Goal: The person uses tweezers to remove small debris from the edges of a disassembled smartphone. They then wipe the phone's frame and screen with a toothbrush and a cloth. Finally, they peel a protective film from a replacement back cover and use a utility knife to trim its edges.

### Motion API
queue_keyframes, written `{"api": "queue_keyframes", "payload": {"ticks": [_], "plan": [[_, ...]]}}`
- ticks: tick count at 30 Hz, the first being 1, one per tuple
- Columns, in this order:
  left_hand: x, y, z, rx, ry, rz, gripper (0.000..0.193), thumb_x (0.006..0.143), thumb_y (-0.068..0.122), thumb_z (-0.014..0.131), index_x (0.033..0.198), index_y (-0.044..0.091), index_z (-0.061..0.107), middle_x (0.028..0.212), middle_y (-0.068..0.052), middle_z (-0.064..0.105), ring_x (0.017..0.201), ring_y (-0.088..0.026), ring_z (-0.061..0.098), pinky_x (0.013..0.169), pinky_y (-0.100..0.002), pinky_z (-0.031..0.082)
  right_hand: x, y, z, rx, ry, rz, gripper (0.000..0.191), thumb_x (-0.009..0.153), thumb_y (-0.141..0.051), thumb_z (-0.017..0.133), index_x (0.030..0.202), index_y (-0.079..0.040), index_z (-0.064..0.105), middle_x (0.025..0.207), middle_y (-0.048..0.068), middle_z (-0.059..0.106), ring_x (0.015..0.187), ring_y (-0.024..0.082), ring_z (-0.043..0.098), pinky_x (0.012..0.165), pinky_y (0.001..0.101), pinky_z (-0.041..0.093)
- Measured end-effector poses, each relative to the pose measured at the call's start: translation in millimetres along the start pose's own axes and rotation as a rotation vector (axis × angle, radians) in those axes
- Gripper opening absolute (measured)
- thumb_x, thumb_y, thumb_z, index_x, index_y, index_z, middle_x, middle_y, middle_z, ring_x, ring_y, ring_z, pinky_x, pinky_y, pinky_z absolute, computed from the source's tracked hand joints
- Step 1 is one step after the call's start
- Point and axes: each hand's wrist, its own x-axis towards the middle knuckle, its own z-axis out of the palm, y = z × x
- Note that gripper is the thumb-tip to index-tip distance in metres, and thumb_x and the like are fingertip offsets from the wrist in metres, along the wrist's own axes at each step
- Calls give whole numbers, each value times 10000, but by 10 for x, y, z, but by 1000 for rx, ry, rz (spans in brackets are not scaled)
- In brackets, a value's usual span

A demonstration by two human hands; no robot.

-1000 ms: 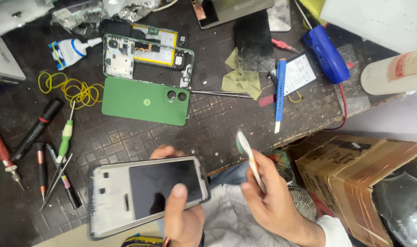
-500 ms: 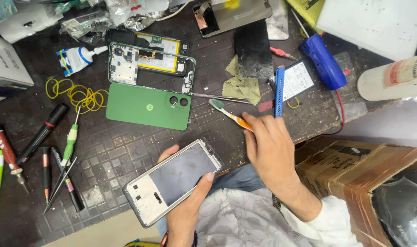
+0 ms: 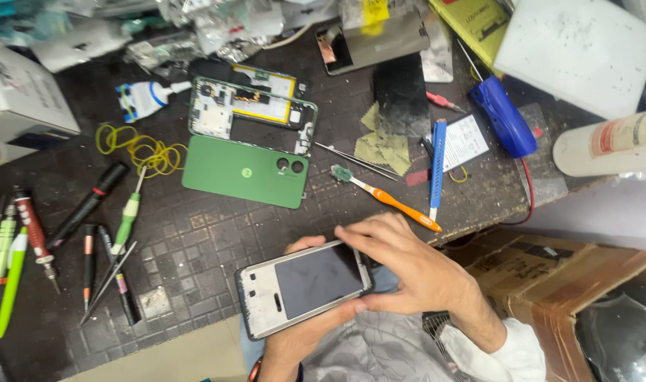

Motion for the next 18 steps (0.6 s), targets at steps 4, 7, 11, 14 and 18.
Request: {"api": "queue_keyframes", "payload": {"ticks": [4,7,11,14,18], "plan": [[-9,-20,12,160,33,45,1016,649,-29,924,1500,36,373,1206,-106,677,1137,-191,658,983,-334,551,31,58,-12,-14,-25,-8,829,702,-337,873,1398,-15,557,1346,135,599,1211,315,563,1052,434,422],[-62,6,-30,154,129,-21,1154,594,-13,920,1540,73,265,1197,-88,693,1110,-195,685,962,-332,567,51,87,-21,-11,-4,19,810,677,-290,864,1380,-21,567,1337,134,611,1229,310,576,1060,427,442],[-124,82,-183,176,297,137,1180,527,4,950,1515,18,305,1254,-106,626,1137,-192,658,970,-353,560,68,148,-23,17,-22,104,776,705,-233,832,1396,-26,547,1375,137,599,1288,293,567,1091,406,452],[-144,156,-318,356,369,-148,1178,523,119,937,1552,144,366,1208,-86,726,1069,-154,748,884,-321,631,72,192,1,-73,-9,74,760,713,-194,814,1406,-30,547,1433,144,578,1360,315,521,1153,440,389],[-155,235,-392,940,458,-221,1084,494,310,983,1476,209,534,1150,-57,677,916,-243,695,792,-369,579,117,228,44,-145,13,32,757,713,-174,801,1410,-33,539,1456,141,558,1394,319,488,1185,467,337]]}}
